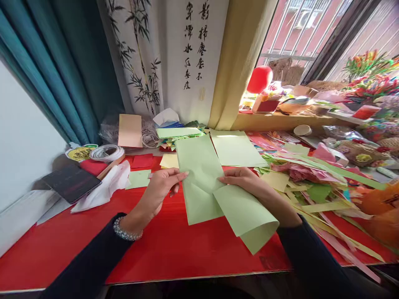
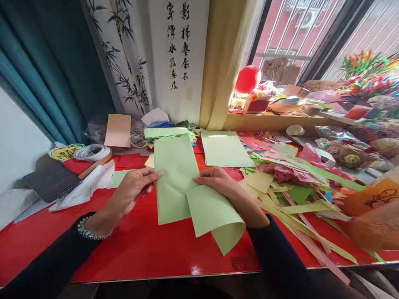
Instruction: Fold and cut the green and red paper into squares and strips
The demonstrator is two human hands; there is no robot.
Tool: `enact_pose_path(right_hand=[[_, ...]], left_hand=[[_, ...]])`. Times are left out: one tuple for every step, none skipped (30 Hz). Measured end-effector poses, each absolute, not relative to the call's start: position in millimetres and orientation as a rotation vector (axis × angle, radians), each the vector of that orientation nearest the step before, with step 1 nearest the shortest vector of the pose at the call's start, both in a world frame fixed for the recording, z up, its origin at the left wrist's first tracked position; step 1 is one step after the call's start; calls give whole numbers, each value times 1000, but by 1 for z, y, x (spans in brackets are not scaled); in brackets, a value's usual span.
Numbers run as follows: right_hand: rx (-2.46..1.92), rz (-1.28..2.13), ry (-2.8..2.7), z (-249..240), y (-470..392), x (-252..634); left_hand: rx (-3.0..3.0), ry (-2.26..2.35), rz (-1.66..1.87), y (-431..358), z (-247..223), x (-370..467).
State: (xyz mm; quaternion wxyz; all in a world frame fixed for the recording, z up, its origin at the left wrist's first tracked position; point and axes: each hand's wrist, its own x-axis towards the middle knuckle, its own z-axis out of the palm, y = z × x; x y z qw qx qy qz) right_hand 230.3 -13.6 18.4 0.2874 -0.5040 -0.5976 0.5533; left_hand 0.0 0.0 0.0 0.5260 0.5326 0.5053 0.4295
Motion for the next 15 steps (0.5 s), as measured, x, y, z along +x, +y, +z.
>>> enact_pose_path(right_hand=[[-1356, 1471, -1582, 18, -12, 229], [-1366, 1459, -1581, 17, -11, 229], [-1377, 1444, -1593, 16, -10, 228], [-1388, 1423, -1617, 16, -8, 228], [-1393, 1399, -1652, 16, -7, 229], [-1400, 1367, -1704, 15, -5, 230], [-1418, 1327, -1771, 15, -2, 233], [-1450, 1272, -1851, 15, 0, 236], [-1494, 1209, -1936, 15, 2, 241], [-1536, 1159, -2023, 16, 4, 246], [-1565, 1144, -2106, 17, 4, 252], [-1572, 1168, -2175, 20, 4, 258], [-1555, 1231, -2223, 23, 2, 264], [-1513, 1316, -2231, 27, -1, 268], [-1457, 1405, -2186, 32, -4, 270]], left_hand=[[1279, 1212, 1046, 0, 0, -1], [1285, 1217, 1063, 0, 1, -2], [1290, 1222, 1076, 0, 1, -2], [1295, 1228, 1087, 0, 1, -3], [1301, 1234, 1098, 1, 0, -3], [1306, 1241, 1102, 2, 0, -4], [1310, 1252, 1102, 2, -1, -4], [1314, 1265, 1098, 3, -2, -5], [1321, 1282, 1092, 5, -4, -5], [1331, 1300, 1086, 6, -5, -6], [1343, 1318, 1080, 7, -7, -7], [1354, 1333, 1075, 8, -9, -7], [1364, 1344, 1071, 9, -10, -8], [1370, 1352, 1065, 10, -11, -8], [1375, 1355, 1058, 10, -12, -8]])
